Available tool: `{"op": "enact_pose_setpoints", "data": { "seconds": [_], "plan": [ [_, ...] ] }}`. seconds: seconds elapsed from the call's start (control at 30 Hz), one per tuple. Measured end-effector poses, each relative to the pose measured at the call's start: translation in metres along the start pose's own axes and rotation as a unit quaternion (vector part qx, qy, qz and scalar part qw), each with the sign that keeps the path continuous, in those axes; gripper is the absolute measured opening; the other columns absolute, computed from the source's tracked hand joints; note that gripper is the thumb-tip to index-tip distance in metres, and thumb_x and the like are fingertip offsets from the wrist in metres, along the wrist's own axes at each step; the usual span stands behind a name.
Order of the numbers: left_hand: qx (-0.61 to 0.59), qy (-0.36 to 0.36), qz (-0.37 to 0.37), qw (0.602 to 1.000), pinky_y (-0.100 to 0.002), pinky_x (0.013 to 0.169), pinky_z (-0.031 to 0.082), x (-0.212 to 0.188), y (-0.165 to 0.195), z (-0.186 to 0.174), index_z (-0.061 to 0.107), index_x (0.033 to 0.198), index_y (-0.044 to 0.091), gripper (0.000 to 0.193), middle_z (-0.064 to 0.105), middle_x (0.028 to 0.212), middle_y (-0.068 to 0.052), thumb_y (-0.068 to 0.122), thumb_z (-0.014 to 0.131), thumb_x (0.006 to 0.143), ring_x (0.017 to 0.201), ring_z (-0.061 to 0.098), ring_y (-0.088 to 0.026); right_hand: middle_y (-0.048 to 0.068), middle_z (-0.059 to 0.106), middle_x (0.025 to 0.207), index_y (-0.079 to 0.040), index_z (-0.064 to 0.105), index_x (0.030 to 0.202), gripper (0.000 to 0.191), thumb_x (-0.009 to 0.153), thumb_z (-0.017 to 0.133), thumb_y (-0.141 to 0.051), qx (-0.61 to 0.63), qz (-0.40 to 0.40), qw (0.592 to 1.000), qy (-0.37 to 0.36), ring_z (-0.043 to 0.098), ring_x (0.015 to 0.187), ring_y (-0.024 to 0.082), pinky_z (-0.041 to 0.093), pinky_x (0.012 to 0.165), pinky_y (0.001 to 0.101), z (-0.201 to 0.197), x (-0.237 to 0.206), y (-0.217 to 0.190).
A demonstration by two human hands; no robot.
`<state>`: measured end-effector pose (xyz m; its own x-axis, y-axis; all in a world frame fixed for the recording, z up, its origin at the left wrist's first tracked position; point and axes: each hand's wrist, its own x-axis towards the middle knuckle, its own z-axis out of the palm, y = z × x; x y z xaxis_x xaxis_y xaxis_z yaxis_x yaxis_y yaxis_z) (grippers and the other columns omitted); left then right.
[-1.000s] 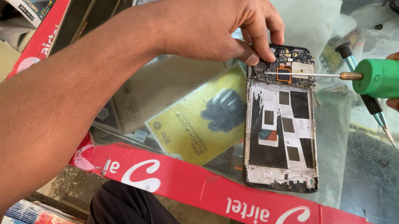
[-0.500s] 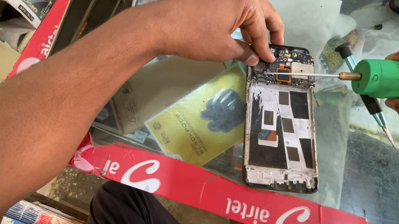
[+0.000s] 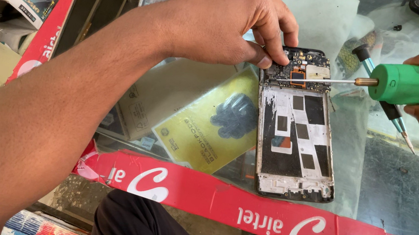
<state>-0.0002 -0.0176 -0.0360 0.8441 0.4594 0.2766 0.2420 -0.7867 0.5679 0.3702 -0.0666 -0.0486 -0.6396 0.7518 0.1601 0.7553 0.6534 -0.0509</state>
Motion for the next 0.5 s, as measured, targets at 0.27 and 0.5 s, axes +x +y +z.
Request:
{"op": "enact_pose_setpoints", "data": {
  "seconds": [0.27,0.5],
  "plan": [
    [-0.002,0.0,-0.007,1.0,-0.028,0.079,0.06,0.0001,-0.001,0.0005,0.083,0.099,0.015,0.032,0.077,0.114,-0.001,-0.004,0.083,0.074,0.092,0.074,-0.011,0.005,0.077,0.084,-0.011,0.079,0.12,0.061,0.06,0.088,-0.019,-0.046,0.081,0.992,-0.087,0.077,0.074,0.015,0.067,0.086,0.031,-0.0029,0.0008,0.0003],
    [-0.002,0.002,0.004,1.0,-0.028,0.079,0.059,0.0,-0.0021,0.0007,0.083,0.1,0.015,0.032,0.077,0.113,-0.002,-0.005,0.083,0.075,0.091,0.073,-0.011,0.008,0.077,0.085,-0.008,0.076,0.121,0.062,0.06,0.085,-0.019,-0.02,0.04,0.998,-0.039,0.078,0.071,0.016,0.065,0.086,0.0312,-0.0006,-0.0002,-0.0001]
  ]
}}
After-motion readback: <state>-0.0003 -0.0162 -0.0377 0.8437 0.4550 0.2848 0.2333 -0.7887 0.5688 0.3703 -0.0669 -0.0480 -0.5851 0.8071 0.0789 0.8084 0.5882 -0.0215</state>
